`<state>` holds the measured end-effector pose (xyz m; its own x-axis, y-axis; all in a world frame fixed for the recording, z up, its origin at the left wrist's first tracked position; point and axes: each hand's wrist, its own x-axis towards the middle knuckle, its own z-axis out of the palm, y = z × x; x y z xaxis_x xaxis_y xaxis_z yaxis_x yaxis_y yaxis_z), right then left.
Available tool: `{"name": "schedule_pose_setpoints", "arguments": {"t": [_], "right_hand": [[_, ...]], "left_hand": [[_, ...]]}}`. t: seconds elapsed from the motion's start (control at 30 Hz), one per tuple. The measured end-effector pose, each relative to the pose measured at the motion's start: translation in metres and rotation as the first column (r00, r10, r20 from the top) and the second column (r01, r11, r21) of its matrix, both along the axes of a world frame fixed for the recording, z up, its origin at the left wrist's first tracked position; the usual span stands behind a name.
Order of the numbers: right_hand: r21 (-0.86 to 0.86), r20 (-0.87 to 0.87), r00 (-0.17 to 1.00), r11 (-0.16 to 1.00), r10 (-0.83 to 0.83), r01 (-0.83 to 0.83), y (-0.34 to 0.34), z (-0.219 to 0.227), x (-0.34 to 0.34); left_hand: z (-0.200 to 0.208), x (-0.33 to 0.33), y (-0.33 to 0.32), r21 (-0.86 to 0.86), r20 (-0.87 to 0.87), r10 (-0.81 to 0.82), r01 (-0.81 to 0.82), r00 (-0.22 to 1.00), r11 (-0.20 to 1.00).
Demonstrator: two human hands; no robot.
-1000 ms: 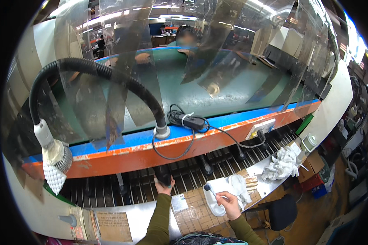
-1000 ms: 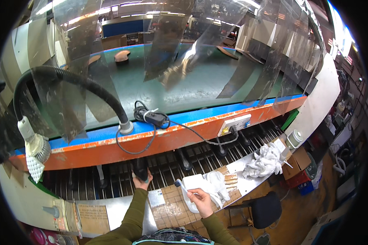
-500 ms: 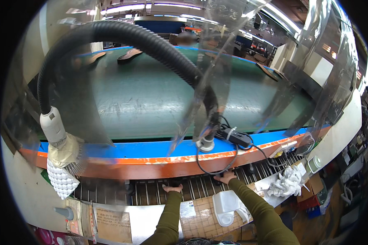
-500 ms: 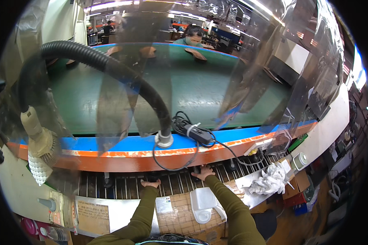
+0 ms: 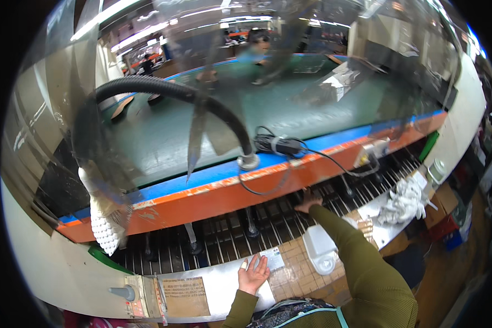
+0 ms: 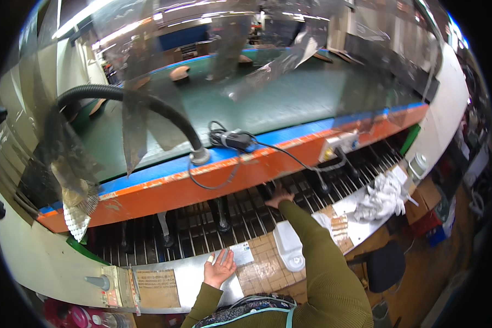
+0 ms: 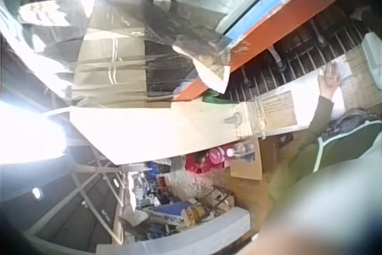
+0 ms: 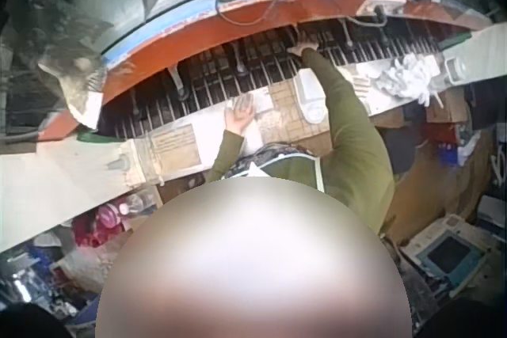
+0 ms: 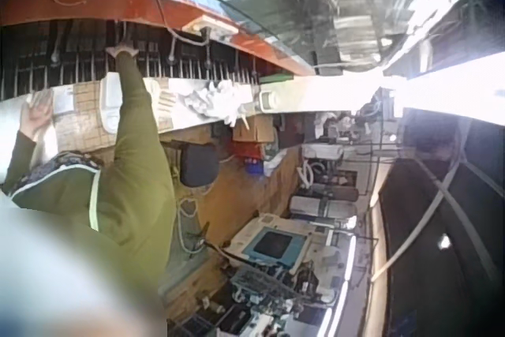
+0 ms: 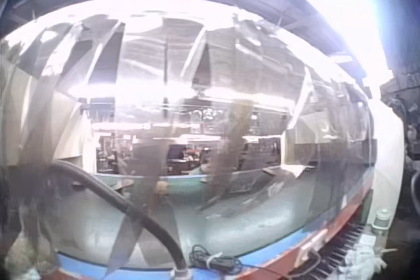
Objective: The person holds a black shoe and repeatedly applies a white substance to the sole and sides using a small brush. They rotate the shoe to reach different areas and continue brushing throughout the clip.
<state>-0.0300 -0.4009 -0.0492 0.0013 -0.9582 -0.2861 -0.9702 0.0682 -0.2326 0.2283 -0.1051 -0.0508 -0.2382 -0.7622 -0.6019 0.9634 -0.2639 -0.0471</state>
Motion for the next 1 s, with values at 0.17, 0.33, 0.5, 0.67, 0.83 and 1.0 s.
{"name": "schedule_pose_setpoints", "arguments": {"t": [0.17, 0.33, 0.5, 0.67, 0.83, 1.0], "right_hand": [[0.055, 0.455, 0.876, 0.987, -0.161, 0.153, 0.000, 0.070, 0.011], [0.348, 0.882, 0.391, 0.922, -0.262, -0.167, 0.094, 0.144, -0.035], [0.142, 0.969, 0.228, 0.968, -0.094, -0.207, 0.230, 0.182, -0.069], [-0.017, 0.986, 0.160, 0.972, 0.055, -0.233, 0.325, 0.138, -0.109], [-0.174, 0.714, 0.698, 0.980, 0.057, 0.098, 0.352, 0.061, -0.147], [-0.443, 0.313, 0.950, 0.886, 0.012, 0.135, 0.347, 0.017, -0.153]], "left_hand": [[0.018, -0.031, 0.024, -0.065, 0.137, -0.100, 0.110, 0.985, 0.992], [0.038, -0.059, 0.036, -0.209, 0.232, -0.230, 0.279, 0.945, 0.937], [0.057, -0.084, 0.049, -0.537, 0.371, -0.300, 0.467, 0.879, 0.702], [0.058, -0.099, 0.109, -0.640, 0.015, -0.282, 0.226, 0.959, 0.734], [0.073, -0.097, 0.150, -0.600, 0.386, -0.044, 0.287, 0.921, 0.746], [0.127, -0.107, 0.139, -0.797, 0.602, 0.650, 0.310, 0.463, 0.518]]}}
